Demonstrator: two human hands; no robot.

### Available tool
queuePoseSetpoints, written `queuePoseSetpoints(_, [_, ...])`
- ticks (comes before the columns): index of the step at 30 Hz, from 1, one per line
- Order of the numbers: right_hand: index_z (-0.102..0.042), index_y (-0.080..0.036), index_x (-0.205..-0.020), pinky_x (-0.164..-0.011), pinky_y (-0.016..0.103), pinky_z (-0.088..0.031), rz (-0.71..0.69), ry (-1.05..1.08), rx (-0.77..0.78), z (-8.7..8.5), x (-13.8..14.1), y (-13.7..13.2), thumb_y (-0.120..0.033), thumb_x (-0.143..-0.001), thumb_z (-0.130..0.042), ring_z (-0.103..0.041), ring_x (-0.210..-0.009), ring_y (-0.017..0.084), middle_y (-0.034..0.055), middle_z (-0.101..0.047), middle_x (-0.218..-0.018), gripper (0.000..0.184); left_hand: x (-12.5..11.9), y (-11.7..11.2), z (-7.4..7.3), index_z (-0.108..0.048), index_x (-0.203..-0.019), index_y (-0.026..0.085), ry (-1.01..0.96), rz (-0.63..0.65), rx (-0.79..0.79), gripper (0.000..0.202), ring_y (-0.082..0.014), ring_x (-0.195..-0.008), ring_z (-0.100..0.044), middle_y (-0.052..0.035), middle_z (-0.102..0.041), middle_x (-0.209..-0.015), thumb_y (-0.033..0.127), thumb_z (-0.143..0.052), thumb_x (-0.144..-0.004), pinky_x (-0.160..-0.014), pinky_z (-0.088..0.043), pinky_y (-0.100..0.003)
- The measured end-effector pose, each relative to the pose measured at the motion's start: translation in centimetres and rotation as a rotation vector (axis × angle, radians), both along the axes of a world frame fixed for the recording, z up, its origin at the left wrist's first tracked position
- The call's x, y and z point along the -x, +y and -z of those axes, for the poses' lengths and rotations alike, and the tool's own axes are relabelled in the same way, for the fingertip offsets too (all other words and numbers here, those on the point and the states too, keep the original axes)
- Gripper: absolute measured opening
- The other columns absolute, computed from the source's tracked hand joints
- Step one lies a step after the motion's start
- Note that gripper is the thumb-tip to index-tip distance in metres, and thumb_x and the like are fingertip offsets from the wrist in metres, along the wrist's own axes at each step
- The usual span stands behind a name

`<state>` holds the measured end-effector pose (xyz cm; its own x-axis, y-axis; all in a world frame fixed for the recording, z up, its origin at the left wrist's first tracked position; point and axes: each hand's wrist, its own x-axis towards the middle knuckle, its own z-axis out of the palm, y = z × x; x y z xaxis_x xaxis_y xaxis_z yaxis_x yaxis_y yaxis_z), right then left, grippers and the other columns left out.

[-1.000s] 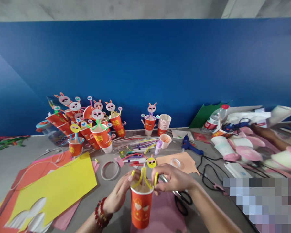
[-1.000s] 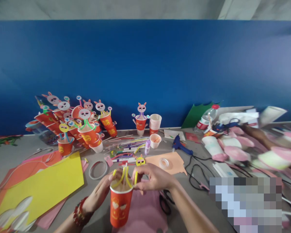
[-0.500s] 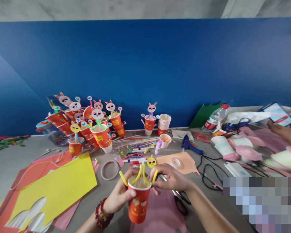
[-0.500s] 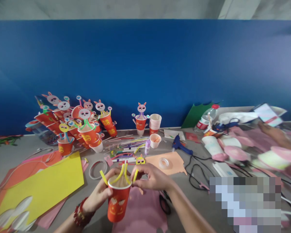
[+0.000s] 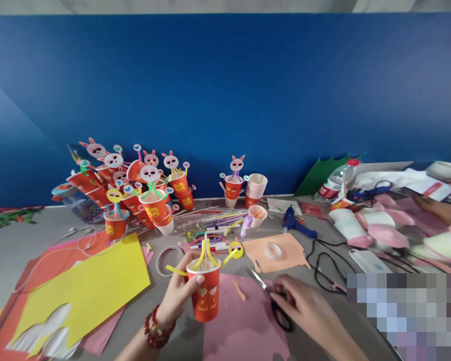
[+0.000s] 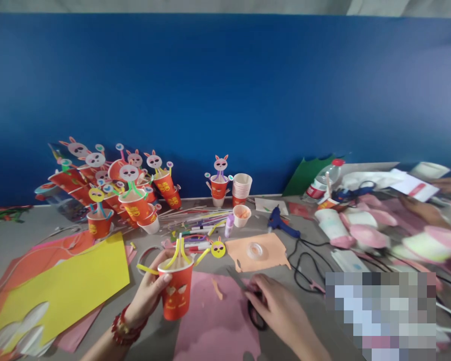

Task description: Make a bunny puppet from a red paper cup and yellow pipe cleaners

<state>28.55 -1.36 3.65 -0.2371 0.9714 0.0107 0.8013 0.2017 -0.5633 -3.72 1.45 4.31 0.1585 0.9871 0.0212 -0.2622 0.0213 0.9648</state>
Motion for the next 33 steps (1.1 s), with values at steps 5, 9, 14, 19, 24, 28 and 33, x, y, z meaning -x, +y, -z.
queuePoseSetpoints(5, [-0.061,-0.026,-0.091,-0.069,0.031,-0.053,0.097,-0.14,-0.091,2.7,-2.0,-3.0,-0.039,-0.089,-0.06,-0.074,-0.085,0.025,0.0044,-0.073,-0.092,0.013,-0.1,0.3,-0.1,-0.063,-0.12,0.022,0.061,-0.001,-0.025,0.053,-0.0222,-0.09,-0.065,-0.009,-0.068,-0.118,0.05,-0.076,-0.077,-0.081,-0.05,-0.029])
queuePoseSetpoints(9, [-0.058,-0.025,-0.084,-0.062,0.028,-0.051,0.125,-0.18,-0.029,3.2,-1.7,-3.4,-0.035,-0.088,-0.058,-0.074,-0.077,0.023,0.0037,-0.073,-0.089,0.011,-0.1,0.3,-0.3,-0.062,-0.121,0.022,0.096,0.01,-0.046,0.056,-0.0238,-0.095,-0.064,-0.0091,-0.068,-0.118,0.05,-0.077,-0.075,-0.083,-0.05,-0.03])
queuePoseSetpoints(14, [-0.057,-0.025,-0.076,-0.06,0.031,-0.049,0.153,-0.177,0.019,2.3,-1.3,-2.7,-0.036,-0.083,-0.057,-0.073,-0.072,0.027,0.0043,-0.073,-0.08,0.013,0.0,0.1,0.2,-0.06,-0.124,0.021,0.078,0.02,-0.028,0.059,-0.0245,-0.093,-0.065,-0.0097,-0.07,-0.111,0.049,-0.077,-0.076,-0.081,-0.051,-0.03])
queuePoseSetpoints(19, [-0.059,-0.026,-0.071,-0.057,0.029,-0.049,0.205,0.112,0.181,2.0,-2.7,-2.4,-0.045,-0.079,-0.063,-0.067,-0.061,0.024,0.0025,-0.07,-0.066,0.021,0.1,0.1,0.6,-0.061,-0.125,0.018,0.055,0.074,-0.042,0.059,-0.0242,-0.093,-0.064,-0.0095,-0.071,-0.103,0.052,-0.074,-0.078,-0.083,-0.05,-0.031])
queuePoseSetpoints(24, [-0.062,-0.022,-0.081,-0.056,0.031,-0.051,0.235,0.624,0.418,1.6,-3.4,-2.6,-0.062,-0.072,-0.067,-0.062,-0.062,0.023,0.0055,-0.065,-0.072,0.042,0.0,0.3,0.2,-0.062,-0.124,0.019,0.034,0.042,-0.031,0.061,-0.0227,-0.09,-0.064,-0.0087,-0.071,-0.104,0.053,-0.077,-0.075,-0.08,-0.049,-0.028])
queuePoseSetpoints(28, [-0.06,-0.02,-0.082,-0.057,0.029,-0.046,0.162,0.705,0.409,1.3,-1.4,-2.2,-0.061,-0.074,-0.067,-0.056,-0.06,0.019,0.0019,-0.058,-0.067,0.043,-0.1,0.3,0.0,-0.063,-0.12,0.018,0.028,0.026,-0.032,0.061,-0.0236,-0.09,-0.065,-0.0089,-0.072,-0.103,0.053,-0.079,-0.072,-0.079,-0.05,-0.029])
queuePoseSetpoints(33, [-0.052,-0.021,-0.074,-0.052,0.025,-0.038,0.063,0.6,0.307,1.4,2.0,-1.4,-0.051,-0.072,-0.066,-0.044,-0.053,0.013,-0.0032,-0.05,-0.062,0.034,0.1,0.1,0.5,-0.062,-0.119,0.019,0.039,-0.013,-0.028,0.06,-0.024,-0.091,-0.065,-0.0091,-0.072,-0.107,0.051,-0.08,-0.071,-0.081,-0.051,-0.03])
